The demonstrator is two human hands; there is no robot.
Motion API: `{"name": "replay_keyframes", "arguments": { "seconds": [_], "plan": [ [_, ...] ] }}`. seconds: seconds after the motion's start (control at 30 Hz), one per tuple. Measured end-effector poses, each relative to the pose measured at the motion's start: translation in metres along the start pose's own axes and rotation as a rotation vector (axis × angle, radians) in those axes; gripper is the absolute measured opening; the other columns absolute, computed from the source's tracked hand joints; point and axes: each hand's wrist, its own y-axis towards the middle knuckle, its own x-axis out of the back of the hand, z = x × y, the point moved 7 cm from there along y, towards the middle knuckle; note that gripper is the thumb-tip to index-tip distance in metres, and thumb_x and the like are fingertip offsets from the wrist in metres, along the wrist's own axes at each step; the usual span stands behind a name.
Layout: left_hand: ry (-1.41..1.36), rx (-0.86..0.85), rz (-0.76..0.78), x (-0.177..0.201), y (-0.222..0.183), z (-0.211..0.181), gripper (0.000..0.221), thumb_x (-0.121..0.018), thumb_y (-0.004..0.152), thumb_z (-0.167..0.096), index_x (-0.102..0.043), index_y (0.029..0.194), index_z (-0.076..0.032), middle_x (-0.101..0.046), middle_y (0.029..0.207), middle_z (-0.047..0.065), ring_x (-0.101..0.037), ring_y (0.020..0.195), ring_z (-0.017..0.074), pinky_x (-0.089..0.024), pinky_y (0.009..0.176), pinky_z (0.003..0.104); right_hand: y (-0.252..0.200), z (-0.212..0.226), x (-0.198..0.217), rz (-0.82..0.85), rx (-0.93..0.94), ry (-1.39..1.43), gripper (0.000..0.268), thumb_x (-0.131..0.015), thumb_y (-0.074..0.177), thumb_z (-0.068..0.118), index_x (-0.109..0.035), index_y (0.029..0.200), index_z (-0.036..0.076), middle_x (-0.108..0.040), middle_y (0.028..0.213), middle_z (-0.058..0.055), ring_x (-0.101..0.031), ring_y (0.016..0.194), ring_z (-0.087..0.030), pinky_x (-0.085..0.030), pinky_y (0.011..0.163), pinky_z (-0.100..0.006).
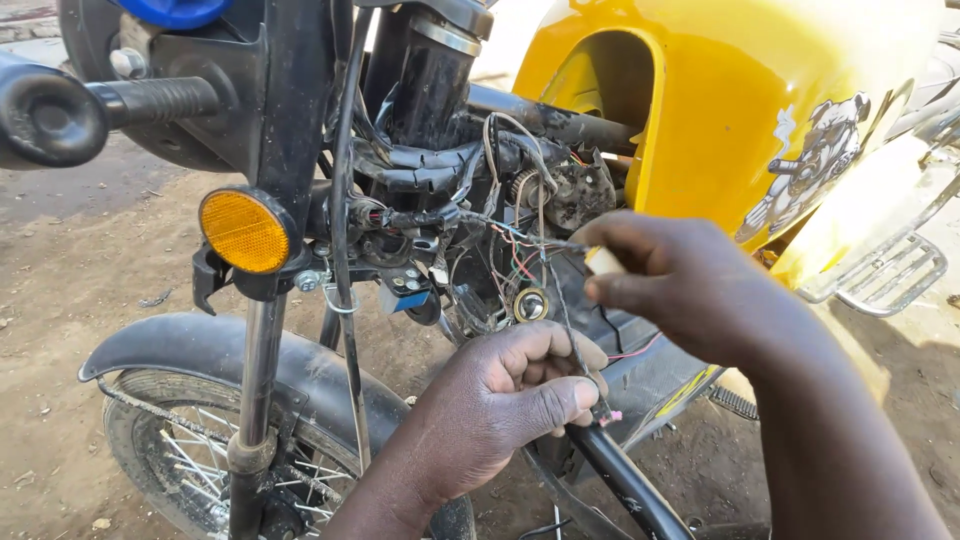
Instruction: Connecting and organizing electrical wiring terminals on a motorcycle's front harness
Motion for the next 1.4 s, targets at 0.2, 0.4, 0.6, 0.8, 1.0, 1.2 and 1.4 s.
{"name": "replay_keyframes", "arguments": {
  "seconds": [0.2, 0.4, 0.6, 0.8, 1.0, 1.2, 1.4],
  "plan": [
    [-0.012, 0.037, -0.161, 0.011, 0.018, 0.013, 0.019, -0.071, 0.086, -0.016, -0.071, 0.102, -0.005, -0.067, 0.082, 0.005, -0.059, 0.07, 0.0081, -0.049, 0.056, 0.023, 0.021, -0.03, -0.001, 0.127, 0.062, 0.054, 0.034, -0.082, 0.084, 0.018, -0.076, 0.117, 0.016, -0.067, 0.08, -0.002, -0.059, 0.077, -0.014, -0.043, 0.074, -0.028],
    [-0.221, -0.043, -0.324, 0.027, 0.03, 0.015, 0.05, -0.074, 0.079, -0.013, -0.062, 0.127, -0.001, -0.066, 0.099, 0.008, -0.064, 0.082, 0.0132, -0.056, 0.065, 0.028, 0.021, -0.042, 0.005, 0.346, 0.246, -0.144, 0.021, -0.084, 0.08, 0.03, -0.092, 0.095, 0.018, -0.088, 0.084, 0.008, -0.075, 0.082, -0.006, -0.056, 0.078, -0.024],
    [-0.169, -0.12, -0.326, 0.03, 0.038, 0.024, 0.022, -0.071, 0.089, -0.009, -0.071, 0.109, -0.001, -0.067, 0.085, 0.005, -0.06, 0.074, 0.0106, -0.053, 0.069, 0.026, 0.021, -0.019, 0.018, -0.045, 0.269, -0.328, 0.026, -0.069, 0.085, 0.039, -0.08, 0.104, 0.024, -0.081, 0.116, 0.011, -0.071, 0.108, -0.009, -0.05, 0.094, -0.03],
    [-0.11, -0.057, -0.341, 0.036, 0.043, 0.023, 0.019, -0.071, 0.09, -0.012, -0.073, 0.106, -0.001, -0.069, 0.083, 0.004, -0.061, 0.074, 0.01, -0.053, 0.07, 0.027, 0.022, 0.007, -0.01, -0.271, 0.266, -0.392, 0.056, -0.06, 0.087, 0.031, -0.055, 0.136, 0.005, -0.045, 0.158, -0.011, -0.058, 0.116, -0.046, -0.043, 0.097, -0.06],
    [0.046, -0.061, -0.388, 0.046, 0.044, 0.019, 0.015, -0.07, 0.089, -0.007, -0.076, 0.102, -0.004, -0.063, 0.076, -0.001, -0.055, 0.069, 0.0059, -0.048, 0.063, 0.023, 0.046, 0.0, -0.035, -0.444, 0.545, -0.31, 0.058, -0.052, 0.083, 0.012, -0.046, 0.136, -0.012, -0.034, 0.158, -0.033, -0.036, 0.145, -0.047, -0.032, 0.114, -0.053],
    [0.037, -0.081, -0.355, 0.059, 0.048, 0.026, 0.01, -0.07, 0.089, -0.006, -0.073, 0.099, -0.006, -0.067, 0.079, 0.0, -0.06, 0.072, 0.0068, -0.052, 0.068, 0.024, 0.078, -0.004, -0.045, -0.505, 0.536, -0.254, 0.071, -0.056, 0.076, 0.014, -0.047, 0.142, -0.009, -0.033, 0.158, -0.032, -0.035, 0.145, -0.047, -0.028, 0.117, -0.051],
    [-0.018, -0.034, -0.357, 0.07, 0.053, 0.03, 0.011, -0.07, 0.088, -0.005, -0.074, 0.099, -0.005, -0.068, 0.078, 0.003, -0.061, 0.071, 0.0093, -0.051, 0.068, 0.026, 0.093, 0.003, -0.04, -0.547, 0.497, -0.213, 0.055, -0.057, 0.075, 0.014, -0.048, 0.125, -0.006, -0.052, 0.128, -0.028, -0.049, 0.122, -0.048, -0.038, 0.105, -0.055]
  ]
}}
